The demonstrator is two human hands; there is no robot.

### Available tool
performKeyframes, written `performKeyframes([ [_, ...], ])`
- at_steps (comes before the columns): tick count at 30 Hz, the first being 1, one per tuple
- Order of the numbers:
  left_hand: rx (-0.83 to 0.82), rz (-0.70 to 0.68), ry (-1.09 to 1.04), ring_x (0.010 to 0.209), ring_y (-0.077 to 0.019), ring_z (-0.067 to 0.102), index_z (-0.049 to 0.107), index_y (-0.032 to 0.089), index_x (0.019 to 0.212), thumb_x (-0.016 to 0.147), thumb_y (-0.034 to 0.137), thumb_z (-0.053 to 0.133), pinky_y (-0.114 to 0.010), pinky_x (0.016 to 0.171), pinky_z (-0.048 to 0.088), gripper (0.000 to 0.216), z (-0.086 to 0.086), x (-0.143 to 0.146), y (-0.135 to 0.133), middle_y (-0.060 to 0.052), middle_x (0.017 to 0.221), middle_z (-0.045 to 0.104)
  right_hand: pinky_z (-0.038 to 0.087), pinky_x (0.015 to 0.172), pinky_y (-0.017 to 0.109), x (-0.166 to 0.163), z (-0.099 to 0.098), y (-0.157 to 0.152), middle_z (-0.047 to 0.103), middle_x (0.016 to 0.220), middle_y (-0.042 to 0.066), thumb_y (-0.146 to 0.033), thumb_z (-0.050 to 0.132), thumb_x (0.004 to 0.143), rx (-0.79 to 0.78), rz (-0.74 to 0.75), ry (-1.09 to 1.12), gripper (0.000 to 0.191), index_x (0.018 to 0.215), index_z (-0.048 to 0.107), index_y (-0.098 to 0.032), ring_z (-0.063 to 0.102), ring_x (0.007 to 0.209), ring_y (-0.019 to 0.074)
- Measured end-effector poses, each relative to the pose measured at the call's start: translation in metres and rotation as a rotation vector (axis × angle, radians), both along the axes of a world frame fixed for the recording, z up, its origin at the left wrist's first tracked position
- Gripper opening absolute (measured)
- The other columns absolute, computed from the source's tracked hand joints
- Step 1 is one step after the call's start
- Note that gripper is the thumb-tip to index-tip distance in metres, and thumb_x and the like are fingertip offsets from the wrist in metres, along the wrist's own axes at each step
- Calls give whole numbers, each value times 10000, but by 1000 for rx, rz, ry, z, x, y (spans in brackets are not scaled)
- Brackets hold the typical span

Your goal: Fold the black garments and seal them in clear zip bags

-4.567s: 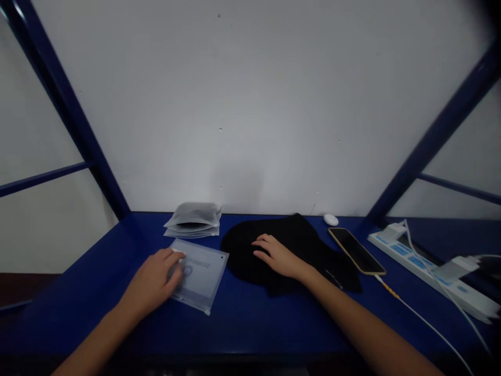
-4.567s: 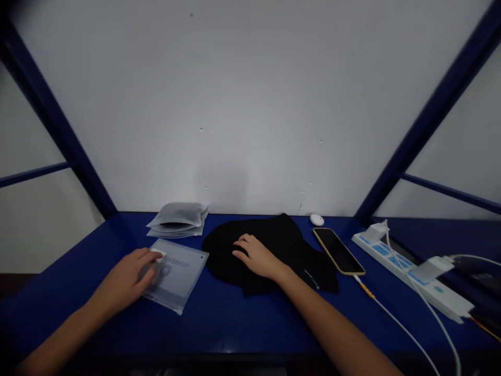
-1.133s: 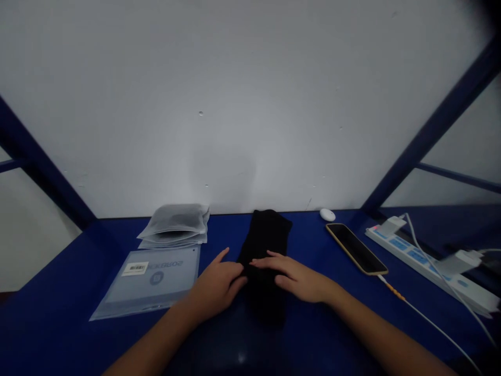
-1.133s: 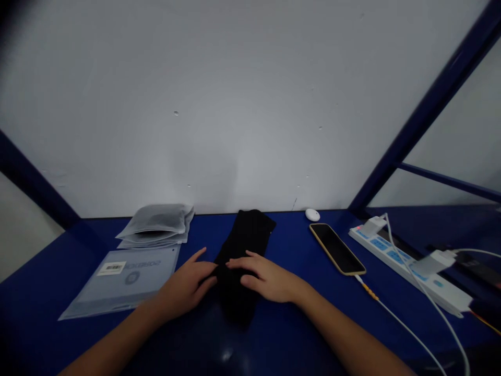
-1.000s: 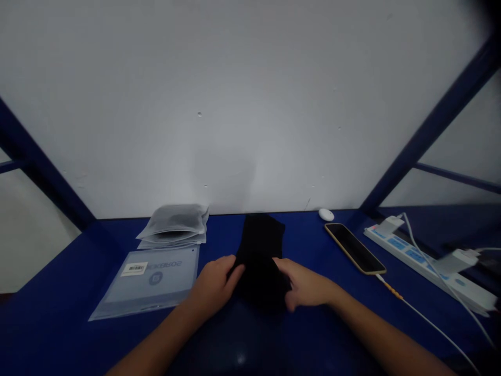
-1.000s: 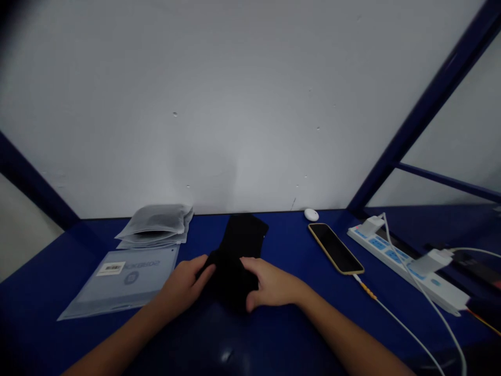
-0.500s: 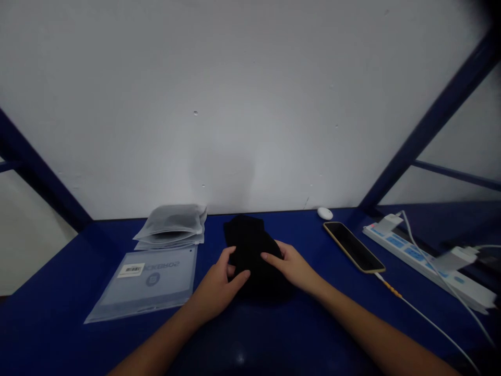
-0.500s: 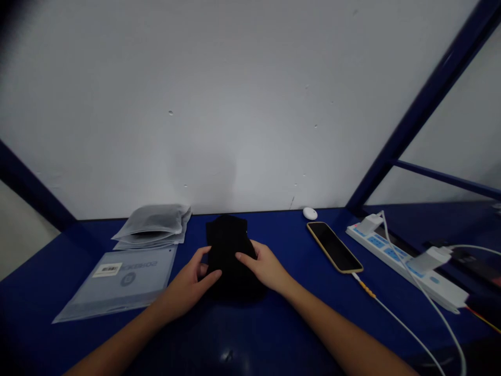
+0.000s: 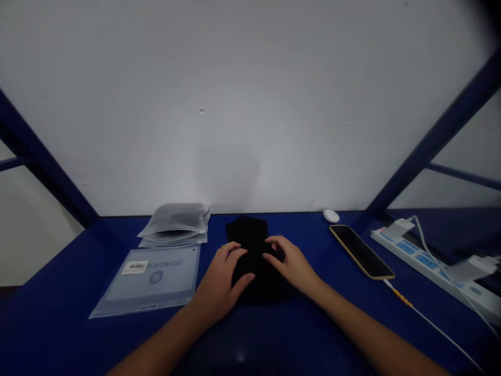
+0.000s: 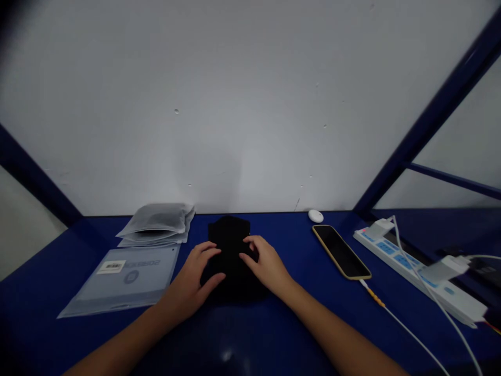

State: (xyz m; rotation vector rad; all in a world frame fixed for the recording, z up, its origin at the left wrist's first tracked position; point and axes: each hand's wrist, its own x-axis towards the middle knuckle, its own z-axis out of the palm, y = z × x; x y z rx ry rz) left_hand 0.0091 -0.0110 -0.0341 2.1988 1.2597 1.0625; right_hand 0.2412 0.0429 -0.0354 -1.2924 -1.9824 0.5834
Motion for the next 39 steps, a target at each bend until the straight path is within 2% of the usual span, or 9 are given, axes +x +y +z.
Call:
performKeyframes([
  [4, -218, 38, -217, 1276, -266, 507, 325, 252, 1408, 987, 400, 469, -496, 1078, 416, 470, -4, -1, 1, -129, 1438, 425, 455, 667, 315, 1, 3, 0, 636, 876, 16, -413, 683, 820, -167, -22, 24, 478, 1233, 539, -221, 593, 724, 180],
  [13, -377, -49, -259, 1152, -275, 603, 206, 276, 1491, 902, 473, 613, -499, 1017, 469, 742, 2, -3, 1, -158, 1501, 386, 482, 731, 314, -3, 16, 7, 672, 924, 18, -375, 630, 838, -114, 7, 275, 231, 1019, 635, -233, 614, 801, 181],
  [17, -350, -67, -167, 1155, -295, 598, 255, 297, 1501, 824, 486, 700, -504, 1004, 484, 832, 7, -4, -1, -135, 1440, 459, 490, 740, 326, -8, 13, 34, 671, 934, 27, -378, 631, 822, -71, -32, 273, 251, 1018, 637, -221, 616, 814, 188],
  [21, -272, -45, -37, 1215, -307, 554, 376, 302, 1454, 767, 469, 754, -513, 1028, 475, 802, 1, -2, 0, -134, 1557, 251, 492, 779, 353, -10, 3, 57, 684, 864, 26, -311, 668, 774, -200, 91, 82, 207, 947, 659, -198, 626, 820, 199],
  [26, -2, -31, 291, 1393, -384, 336, 579, 251, 1253, 685, 421, 831, -620, 1131, 301, 645, -3, 0, 1, -130, 1536, 310, 491, 842, 382, -5, 3, 51, 675, 959, 50, -341, 626, 840, -75, 90, 34, 218, 1015, 652, -214, 625, 881, 206],
  [31, 114, -123, 420, 1319, -307, 468, 569, 189, 1166, 816, 307, 693, -620, 1193, 111, 389, 6, 3, 2, -118, 1304, 599, 453, 961, 410, 13, 37, 21, 638, 1092, 70, -411, 580, 912, 81, 200, -19, 243, 1072, 635, -237, 588, 1044, 222],
  [35, 37, -114, 308, 1007, -232, 646, 575, 190, 1006, 845, 237, 591, -531, 1163, 261, 168, 16, 3, 2, -59, 999, 684, 449, 1000, 423, 20, 64, -4, 612, 1255, 67, -479, 841, 657, -175, 484, -248, 662, 1238, 599, -273, 571, 1146, 275],
  [37, -85, -65, 193, 839, -209, 661, 550, 207, 962, 877, 267, 548, -451, 985, 458, 104, 18, 2, 1, -25, 869, 670, 466, 980, 428, 18, 68, -11, 628, 1257, 66, -432, 876, 600, -237, 501, -281, 731, 1260, 603, -279, 590, 1131, 294],
  [39, -211, 14, 66, 709, -195, 645, 523, 220, 984, 914, 323, 514, -345, 721, 507, 125, 18, 0, 2, -1, 769, 642, 510, 895, 397, 14, 65, -13, 679, 1161, 47, -371, 792, 720, -271, 460, -214, 547, 1233, 622, -284, 643, 1025, 265],
])
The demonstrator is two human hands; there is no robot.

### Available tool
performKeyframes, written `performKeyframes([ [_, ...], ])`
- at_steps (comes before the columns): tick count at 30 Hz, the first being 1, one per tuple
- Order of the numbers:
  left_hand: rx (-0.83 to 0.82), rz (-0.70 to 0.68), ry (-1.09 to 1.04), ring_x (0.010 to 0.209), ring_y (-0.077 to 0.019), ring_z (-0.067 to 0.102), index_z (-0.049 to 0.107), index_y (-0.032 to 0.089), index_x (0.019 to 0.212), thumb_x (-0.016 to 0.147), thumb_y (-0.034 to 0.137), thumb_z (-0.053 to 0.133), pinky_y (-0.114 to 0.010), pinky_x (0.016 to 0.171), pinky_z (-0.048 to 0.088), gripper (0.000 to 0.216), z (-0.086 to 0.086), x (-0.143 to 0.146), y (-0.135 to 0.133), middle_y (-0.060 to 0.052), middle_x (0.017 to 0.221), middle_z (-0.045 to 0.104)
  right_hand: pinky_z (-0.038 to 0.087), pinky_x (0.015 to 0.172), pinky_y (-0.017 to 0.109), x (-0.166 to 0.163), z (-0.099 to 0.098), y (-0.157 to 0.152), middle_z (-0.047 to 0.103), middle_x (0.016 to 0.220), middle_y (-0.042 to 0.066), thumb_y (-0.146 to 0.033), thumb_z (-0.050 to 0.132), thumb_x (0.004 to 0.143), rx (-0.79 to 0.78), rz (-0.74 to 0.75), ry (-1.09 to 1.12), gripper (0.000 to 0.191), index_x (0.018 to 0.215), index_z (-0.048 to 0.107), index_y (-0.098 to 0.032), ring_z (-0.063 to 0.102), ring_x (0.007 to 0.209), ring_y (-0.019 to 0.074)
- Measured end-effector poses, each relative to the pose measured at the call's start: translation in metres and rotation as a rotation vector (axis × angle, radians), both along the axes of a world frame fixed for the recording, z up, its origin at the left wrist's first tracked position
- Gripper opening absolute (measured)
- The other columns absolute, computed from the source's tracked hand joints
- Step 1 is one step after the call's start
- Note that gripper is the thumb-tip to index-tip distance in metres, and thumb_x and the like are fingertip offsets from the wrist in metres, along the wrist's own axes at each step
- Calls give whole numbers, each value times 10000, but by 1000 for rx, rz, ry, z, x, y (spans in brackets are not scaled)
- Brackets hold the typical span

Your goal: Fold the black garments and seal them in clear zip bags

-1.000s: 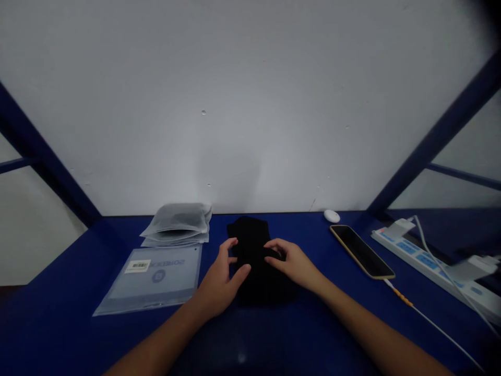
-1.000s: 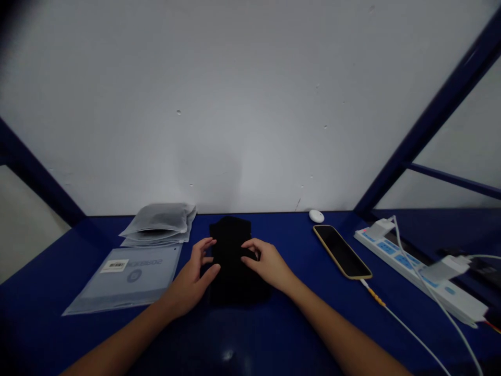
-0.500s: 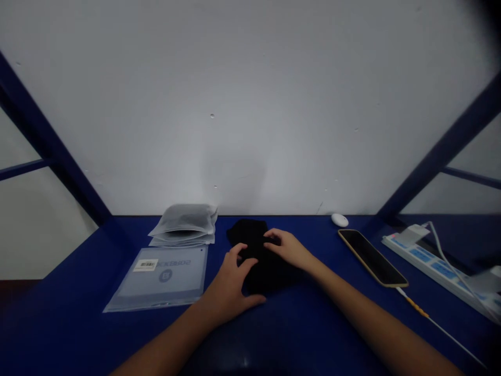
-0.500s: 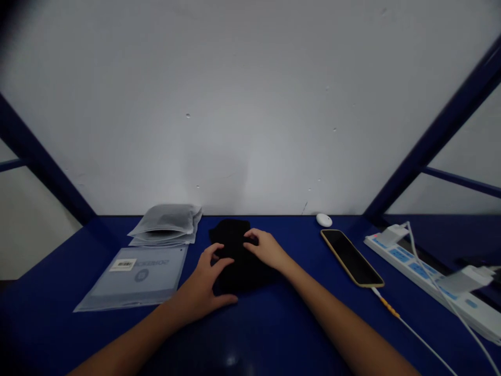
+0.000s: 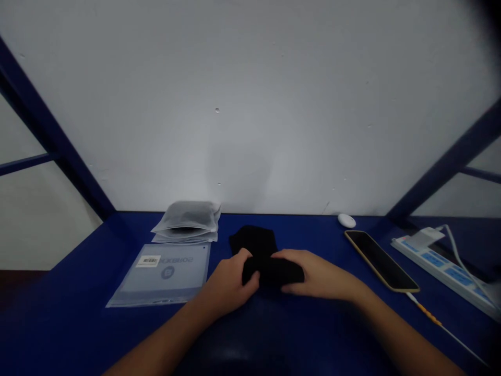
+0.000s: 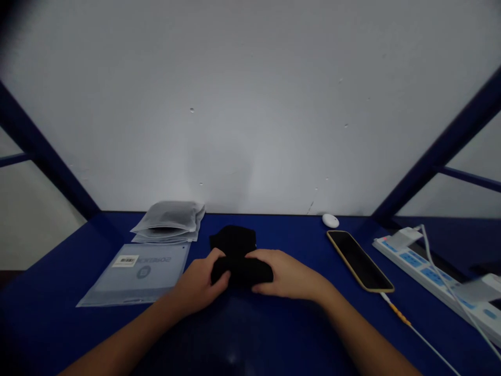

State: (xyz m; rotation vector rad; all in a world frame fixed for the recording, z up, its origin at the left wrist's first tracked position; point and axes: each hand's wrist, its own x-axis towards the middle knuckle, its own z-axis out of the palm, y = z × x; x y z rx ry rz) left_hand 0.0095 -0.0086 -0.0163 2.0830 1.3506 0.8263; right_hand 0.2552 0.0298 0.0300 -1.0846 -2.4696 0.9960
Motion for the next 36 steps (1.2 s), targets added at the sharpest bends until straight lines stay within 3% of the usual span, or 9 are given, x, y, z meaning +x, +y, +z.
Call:
performKeyframes([
  [4, -166, 136, -276, 597, -160, 605, 436, 228, 1173, 951, 398, 475, -270, 561, 425, 283, -10, -1, 8, 22, 753, 623, 531, 823, 376, -12, -22, 8, 712, 1044, 27, -350, 658, 849, -33, -176, 171, 323, 1160, 632, -267, 669, 919, 230],
  [9, -174, 234, -450, 661, -109, 611, 276, 249, 1378, 916, 402, 542, -295, 671, 494, 555, -22, -1, 19, -75, 1200, 577, 488, 932, 417, -25, -52, 17, 674, 1123, 77, -380, 591, 914, 244, -405, 185, 278, 1148, 614, -232, 629, 1046, 246],
  [13, -64, 301, -365, 622, -78, 524, 346, 225, 1344, 919, 340, 526, -337, 760, 496, 476, -27, 0, 24, -100, 1281, 500, 440, 995, 462, -28, -49, 11, 625, 1208, 122, -354, 498, 973, 576, -366, 98, 299, 1218, 592, -211, 567, 1151, 270],
  [16, -31, 346, -327, 608, -94, 505, 434, 186, 1190, 912, 281, 508, -336, 739, 487, 303, -29, 0, 27, -75, 1124, 539, 368, 1074, 523, -30, -42, 2, 599, 1300, 130, -467, 575, 927, 659, -122, -17, 477, 1336, 531, -225, 525, 1235, 296],
  [19, 53, 352, -288, 617, -105, 492, 483, 188, 1016, 903, 222, 475, -322, 712, 480, 118, -30, -1, 32, -48, 1030, 524, 278, 1134, 579, -35, -46, -2, 504, 1445, 142, -544, 695, 813, 663, 53, -157, 762, 1456, 417, -244, 418, 1360, 342],
  [22, 139, 291, -225, 698, -134, 530, 517, 199, 925, 914, 193, 440, -324, 742, 485, 78, -25, -1, 30, -48, 1017, 537, 323, 1119, 552, -38, -54, 1, 459, 1491, 148, -424, 728, 801, 645, 20, -192, 778, 1477, 390, -237, 404, 1378, 337],
  [29, 164, -35, 13, 1291, -326, 456, 576, 235, 1240, 877, 449, 626, -516, 1086, 368, 424, -9, 0, 7, -90, 1255, 633, 462, 966, 428, -19, -28, 9, 686, 1214, 59, -229, 715, 698, 419, 17, -58, 608, 1294, 594, -262, 641, 1071, 271],
  [33, 109, -146, 64, 1145, -302, 592, 542, 268, 1267, 826, 347, 678, -561, 1116, 314, 468, -15, 6, 5, -70, 1230, 651, 514, 826, 362, -4, -10, 10, 740, 1042, 5, -242, 721, 693, 236, -11, -31, 498, 1182, 665, -318, 689, 918, 246],
  [36, 94, -109, 22, 1036, -272, 637, 572, 245, 1175, 887, 285, 582, -509, 1030, 411, 292, -18, 10, 11, -68, 1112, 682, 490, 934, 421, -5, -12, 9, 711, 1153, 38, -280, 692, 752, 337, -53, -27, 480, 1228, 636, -291, 662, 1045, 266],
])
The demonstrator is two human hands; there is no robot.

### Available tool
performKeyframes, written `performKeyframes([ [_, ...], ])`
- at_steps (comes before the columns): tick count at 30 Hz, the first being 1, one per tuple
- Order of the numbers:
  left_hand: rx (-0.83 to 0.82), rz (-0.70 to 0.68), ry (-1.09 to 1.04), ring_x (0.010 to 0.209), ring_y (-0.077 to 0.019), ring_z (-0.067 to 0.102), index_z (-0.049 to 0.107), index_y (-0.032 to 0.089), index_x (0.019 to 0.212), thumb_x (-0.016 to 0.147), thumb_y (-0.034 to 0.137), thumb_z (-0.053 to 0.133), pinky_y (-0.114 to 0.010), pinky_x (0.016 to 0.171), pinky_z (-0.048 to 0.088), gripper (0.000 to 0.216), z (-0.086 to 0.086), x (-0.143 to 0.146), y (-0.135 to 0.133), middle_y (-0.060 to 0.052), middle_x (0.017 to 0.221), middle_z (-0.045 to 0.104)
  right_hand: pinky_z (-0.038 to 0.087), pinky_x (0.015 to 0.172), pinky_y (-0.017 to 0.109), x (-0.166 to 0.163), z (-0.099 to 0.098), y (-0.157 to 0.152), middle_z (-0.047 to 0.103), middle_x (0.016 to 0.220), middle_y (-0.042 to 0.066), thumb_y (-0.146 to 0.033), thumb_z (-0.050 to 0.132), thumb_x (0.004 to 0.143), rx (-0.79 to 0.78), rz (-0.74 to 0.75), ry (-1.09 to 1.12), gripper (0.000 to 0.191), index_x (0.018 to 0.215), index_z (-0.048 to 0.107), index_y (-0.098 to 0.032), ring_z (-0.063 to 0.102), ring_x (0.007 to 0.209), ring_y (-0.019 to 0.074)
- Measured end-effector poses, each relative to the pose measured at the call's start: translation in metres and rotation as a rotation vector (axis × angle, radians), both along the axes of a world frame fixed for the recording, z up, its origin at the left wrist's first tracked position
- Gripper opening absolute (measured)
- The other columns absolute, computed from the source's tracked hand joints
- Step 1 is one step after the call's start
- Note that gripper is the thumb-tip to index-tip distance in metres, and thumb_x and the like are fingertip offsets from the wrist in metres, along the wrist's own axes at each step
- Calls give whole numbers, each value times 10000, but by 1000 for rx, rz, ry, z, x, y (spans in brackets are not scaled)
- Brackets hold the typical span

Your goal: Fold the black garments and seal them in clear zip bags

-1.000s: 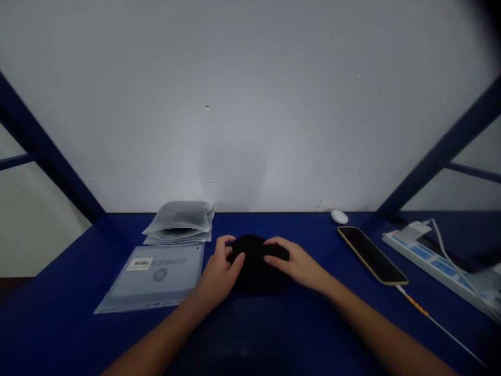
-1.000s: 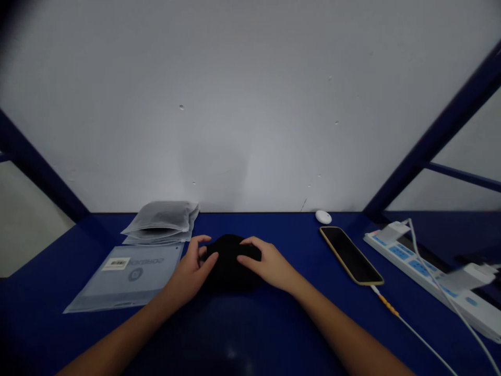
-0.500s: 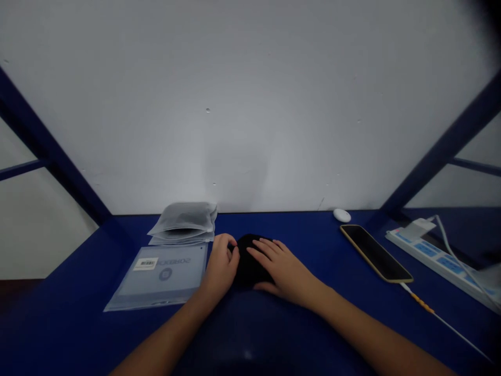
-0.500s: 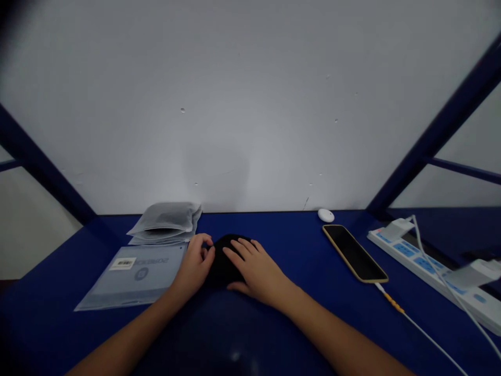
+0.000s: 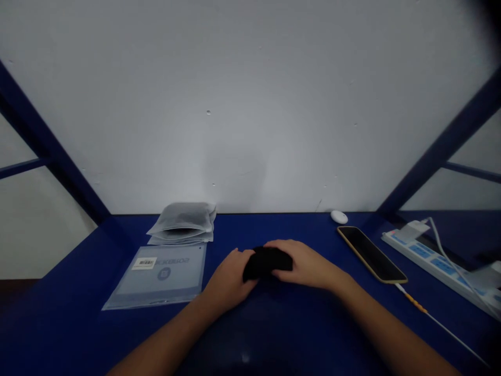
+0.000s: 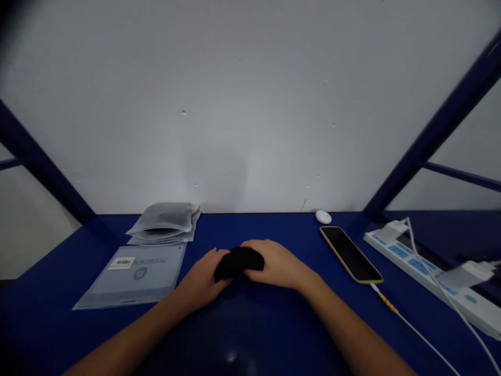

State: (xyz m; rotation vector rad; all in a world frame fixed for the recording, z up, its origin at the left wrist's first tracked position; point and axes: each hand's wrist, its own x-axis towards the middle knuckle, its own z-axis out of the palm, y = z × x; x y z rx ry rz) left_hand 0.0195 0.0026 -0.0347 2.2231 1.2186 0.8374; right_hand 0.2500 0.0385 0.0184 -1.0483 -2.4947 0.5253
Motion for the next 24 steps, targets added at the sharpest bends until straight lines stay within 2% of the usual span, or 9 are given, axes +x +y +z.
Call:
performKeyframes([
  [3, -83, 112, -77, 939, -278, 653, 583, 210, 1090, 901, 355, 577, -424, 820, 505, 237, 0, 1, 5, -87, 1023, 687, 299, 1116, 580, -14, -13, -6, 591, 1366, 121, -345, 636, 838, 306, -47, -71, 529, 1347, 549, -229, 509, 1287, 327],
  [5, -137, 168, -139, 901, -271, 664, 573, 202, 1077, 901, 360, 580, -398, 773, 508, 237, -1, 1, 7, -81, 985, 693, 176, 1153, 641, -27, -26, -11, 474, 1478, 165, -425, 637, 856, 436, -34, -132, 667, 1450, 431, -201, 380, 1391, 359],
  [7, -192, 186, -228, 887, -257, 674, 545, 202, 1132, 901, 352, 585, -387, 770, 514, 277, -4, 0, 9, -67, 968, 699, 130, 1162, 657, -38, -38, -13, 347, 1553, 198, -506, 684, 817, 495, -5, -181, 861, 1517, 306, -178, 271, 1446, 380],
  [9, -253, 162, -351, 949, -248, 676, 494, 205, 1233, 900, 343, 597, -391, 820, 522, 376, -7, 0, 10, -70, 1039, 699, 153, 1166, 646, -44, -47, -10, 267, 1587, 205, -521, 724, 783, 516, 6, -215, 966, 1541, 237, -173, 209, 1470, 380],
  [11, -319, 110, -480, 1066, -247, 654, 441, 201, 1313, 895, 330, 613, -410, 909, 512, 470, -11, 1, 11, -99, 1177, 669, 198, 1167, 623, -45, -51, -5, 272, 1587, 200, -486, 748, 771, 511, 7, -229, 981, 1543, 224, -184, 209, 1473, 366],
  [13, -383, 50, -595, 1151, -252, 621, 440, 188, 1322, 890, 320, 624, -431, 980, 487, 488, -13, 2, 13, -127, 1267, 631, 226, 1166, 605, -44, -53, 1, 312, 1569, 199, -415, 776, 749, 490, 4, -222, 996, 1543, 218, -190, 242, 1464, 358],
  [16, -481, 1, -714, 1148, -255, 626, 478, 171, 1283, 886, 329, 629, -445, 997, 483, 453, -14, 2, 16, -135, 1243, 645, 254, 1169, 580, -44, -51, 4, 339, 1554, 200, -258, 805, 687, 453, -1, -217, 1048, 1544, 205, -186, 280, 1449, 358],
  [21, -540, 5, -635, 986, -227, 676, 511, 145, 1309, 898, 399, 613, -403, 904, 517, 494, -12, -4, 20, -104, 1065, 705, 358, 1132, 520, -45, -51, 6, 459, 1483, 167, 3, 598, 708, 469, -36, -259, 910, 1527, 263, -207, 419, 1379, 311],
  [24, -524, 28, -491, 837, -199, 683, 541, 140, 1314, 905, 419, 594, -378, 836, 524, 499, 4, -20, 13, -73, 930, 726, 398, 1100, 511, -42, -53, 8, 563, 1379, 163, 37, 481, 731, 498, -35, -266, 805, 1492, 354, -192, 515, 1297, 287],
])
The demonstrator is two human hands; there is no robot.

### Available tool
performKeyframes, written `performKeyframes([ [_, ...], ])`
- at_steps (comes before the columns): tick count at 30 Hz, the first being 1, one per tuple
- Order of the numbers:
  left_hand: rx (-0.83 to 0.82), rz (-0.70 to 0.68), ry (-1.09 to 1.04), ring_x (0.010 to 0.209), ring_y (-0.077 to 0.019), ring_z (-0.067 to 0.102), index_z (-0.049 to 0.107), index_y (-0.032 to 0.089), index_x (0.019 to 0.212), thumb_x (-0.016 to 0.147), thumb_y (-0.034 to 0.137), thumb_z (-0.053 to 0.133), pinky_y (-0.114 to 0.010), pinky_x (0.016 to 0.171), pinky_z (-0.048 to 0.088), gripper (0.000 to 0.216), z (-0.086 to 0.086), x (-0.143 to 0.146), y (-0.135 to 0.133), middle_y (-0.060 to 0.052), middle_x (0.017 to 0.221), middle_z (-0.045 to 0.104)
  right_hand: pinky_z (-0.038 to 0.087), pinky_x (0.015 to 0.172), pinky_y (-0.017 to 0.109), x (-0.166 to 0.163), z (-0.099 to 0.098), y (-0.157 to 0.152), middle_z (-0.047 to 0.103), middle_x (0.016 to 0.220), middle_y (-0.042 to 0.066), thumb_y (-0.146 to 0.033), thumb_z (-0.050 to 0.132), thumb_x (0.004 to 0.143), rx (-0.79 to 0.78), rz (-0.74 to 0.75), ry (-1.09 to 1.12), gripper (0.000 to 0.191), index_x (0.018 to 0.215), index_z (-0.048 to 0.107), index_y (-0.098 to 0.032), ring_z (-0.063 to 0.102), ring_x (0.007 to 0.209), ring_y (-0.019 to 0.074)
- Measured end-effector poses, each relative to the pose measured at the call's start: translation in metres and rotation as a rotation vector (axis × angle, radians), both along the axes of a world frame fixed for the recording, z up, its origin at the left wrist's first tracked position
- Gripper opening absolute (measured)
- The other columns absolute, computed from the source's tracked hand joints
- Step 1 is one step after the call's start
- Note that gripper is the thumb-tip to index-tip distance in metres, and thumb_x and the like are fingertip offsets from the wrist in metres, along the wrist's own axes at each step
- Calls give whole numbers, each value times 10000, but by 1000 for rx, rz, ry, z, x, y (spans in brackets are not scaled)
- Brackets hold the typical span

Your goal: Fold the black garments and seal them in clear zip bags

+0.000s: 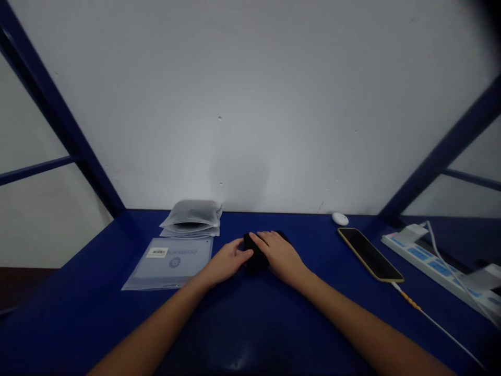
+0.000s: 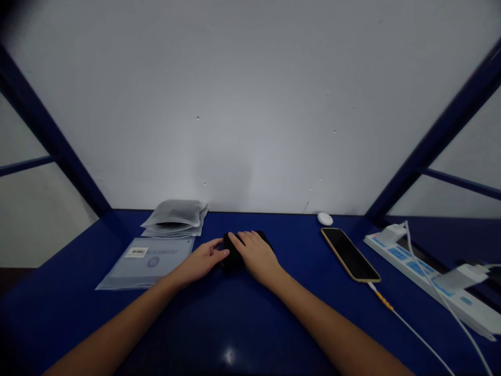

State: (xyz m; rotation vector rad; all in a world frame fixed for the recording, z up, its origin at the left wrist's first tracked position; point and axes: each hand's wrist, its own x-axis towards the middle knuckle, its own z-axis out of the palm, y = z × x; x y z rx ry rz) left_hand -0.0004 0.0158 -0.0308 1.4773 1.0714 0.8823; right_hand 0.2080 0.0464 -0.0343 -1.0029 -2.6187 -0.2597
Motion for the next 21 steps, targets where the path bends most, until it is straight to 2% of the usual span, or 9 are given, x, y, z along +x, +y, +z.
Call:
performKeyframes([
  [3, 80, -30, 139, 833, -193, 677, 657, 193, 1176, 931, 453, 540, -362, 839, 521, 377, 26, -38, -18, -63, 949, 740, 410, 1086, 518, 6, 0, 3, 576, 1359, 183, 43, 478, 692, -3, 21, -7, 797, 1462, 407, -149, 535, 1269, 303],
  [5, 215, 39, 308, 933, -222, 672, 708, 258, 1084, 897, 466, 594, -369, 864, 519, 302, 39, -73, -34, -47, 1011, 733, 411, 1085, 516, 10, 1, 4, 571, 1370, 178, 49, 483, 658, -10, 48, -4, 827, 1459, 410, -144, 532, 1273, 304],
  [6, 289, 77, 441, 1030, -248, 652, 710, 288, 1099, 867, 479, 637, -397, 925, 497, 309, 42, -91, -43, -46, 1094, 720, 411, 1087, 513, 12, 1, 5, 569, 1375, 172, 51, 484, 642, -13, 64, 1, 842, 1458, 411, -146, 530, 1276, 301],
  [8, 360, 79, 692, 1171, -309, 592, 705, 311, 1143, 835, 524, 667, -473, 1002, 452, 377, 40, -120, -58, -57, 1201, 693, 405, 1093, 514, 16, 1, 7, 561, 1392, 157, 53, 482, 617, -21, 90, 19, 868, 1457, 410, -156, 522, 1287, 295],
  [11, 343, -96, 881, 1387, -331, 410, 607, 347, 1308, 890, 528, 603, -521, 1103, 353, 456, 25, -132, -75, -31, 1457, 526, 377, 1113, 531, 25, 0, 9, 537, 1425, 141, 57, 474, 586, -28, 117, 36, 910, 1462, 405, -177, 495, 1317, 290],
  [13, 365, -183, 927, 1423, -303, 367, 515, 338, 1402, 954, 458, 527, -491, 1140, 318, 464, 15, -113, -80, -32, 1533, 422, 353, 1129, 534, 33, 1, 12, 529, 1435, 138, 60, 472, 574, -30, 125, 50, 930, 1467, 404, -191, 480, 1333, 284],
  [16, 503, -268, 966, 1418, -272, 382, 478, 271, 1434, 1003, 297, 421, -437, 1155, 309, 436, 5, -56, -74, -68, 1543, 404, 352, 1133, 519, 48, 5, 17, 519, 1444, 119, 39, 475, 573, -29, 89, 132, 957, 1488, 373, -222, 470, 1341, 264],
  [18, 578, -297, 941, 1410, -276, 393, 464, 212, 1438, 1005, 249, 400, -432, 1149, 321, 440, 2, -12, -61, -108, 1533, 415, 359, 1127, 516, 59, 8, 21, 520, 1441, 107, 20, 471, 587, -6, 41, 204, 951, 1496, 354, -234, 472, 1336, 256],
  [21, 594, -317, 906, 1396, -290, 412, 482, 116, 1396, 1003, 180, 355, -438, 1125, 351, 418, 0, 44, -31, -171, 1484, 467, 361, 1114, 533, 72, 12, 29, 539, 1413, 112, 3, 466, 635, 66, -28, 276, 880, 1481, 374, -221, 486, 1317, 266],
])
